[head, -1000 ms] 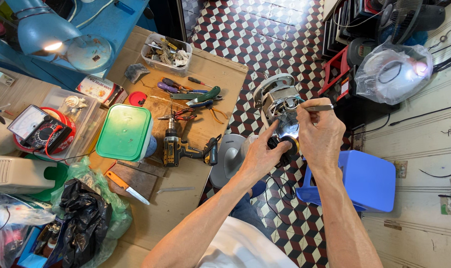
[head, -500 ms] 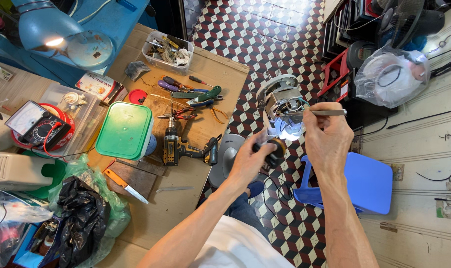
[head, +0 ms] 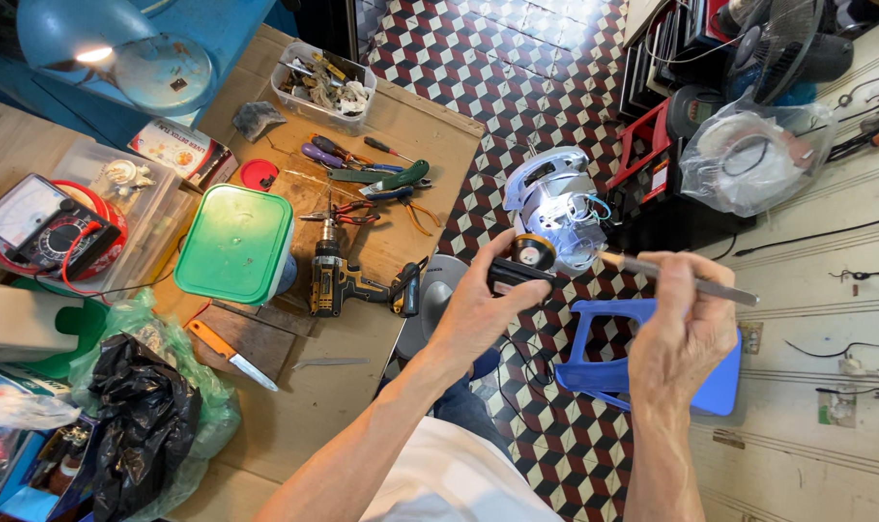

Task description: The person measures a component of a disassembled fan with a ruler, then inserts a small white plastic piece into the fan's internal mechanism. They use a flashlight to inspect the interior and manipulate wires with tweezers. The task involves careful handling of small parts and tools.

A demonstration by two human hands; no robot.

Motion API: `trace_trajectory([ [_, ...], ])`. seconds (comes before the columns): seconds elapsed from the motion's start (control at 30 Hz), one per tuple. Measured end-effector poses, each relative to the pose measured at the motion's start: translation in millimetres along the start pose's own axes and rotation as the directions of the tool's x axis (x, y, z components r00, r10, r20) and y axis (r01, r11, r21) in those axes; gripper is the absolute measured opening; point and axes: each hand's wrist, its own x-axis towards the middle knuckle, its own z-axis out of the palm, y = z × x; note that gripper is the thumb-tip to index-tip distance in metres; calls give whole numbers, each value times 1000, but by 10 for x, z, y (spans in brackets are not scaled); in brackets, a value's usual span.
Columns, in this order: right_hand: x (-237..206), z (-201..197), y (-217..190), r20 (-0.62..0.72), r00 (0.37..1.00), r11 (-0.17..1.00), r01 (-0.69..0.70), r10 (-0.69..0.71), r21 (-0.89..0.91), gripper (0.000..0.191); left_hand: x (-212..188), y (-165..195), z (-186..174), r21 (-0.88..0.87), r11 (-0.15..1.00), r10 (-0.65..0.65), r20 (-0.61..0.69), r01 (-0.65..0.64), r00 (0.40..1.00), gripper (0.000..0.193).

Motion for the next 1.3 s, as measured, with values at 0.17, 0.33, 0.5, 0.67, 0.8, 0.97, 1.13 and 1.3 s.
trace_trajectory([
  [0.17,87,-53,-111,93,992,992,-76,86,-105,46,5,26,138,182,974,142,-11,-138,990,89],
  [0.33,158,-11,-246,8,983,978,-184,184,102,46,-61,-4,200,232,962,163,-54,-147,985,87],
  [0.5,244,124,-249,98,984,965,-165,147,203,17,-55,20,233,147,980,142,-56,-133,988,87],
  [0.67,251,239,-155,177,981,994,-87,74,69,17,-36,76,260,37,996,89,-100,-86,991,84],
  [0.8,297,272,-50,201,980,988,28,2,-150,14,1,71,297,3,1000,22,-96,-22,995,85],
  [0.97,307,288,48,220,974,936,124,-52,-329,12,-29,12,355,84,996,15,-75,-9,997,86],
  [1.13,271,304,101,210,971,928,182,-117,-326,11,-26,28,428,9,1000,5,-106,-4,994,88],
  [1.3,254,279,112,194,979,946,124,-66,-300,10,-18,56,467,-102,993,-67,-89,58,994,85],
])
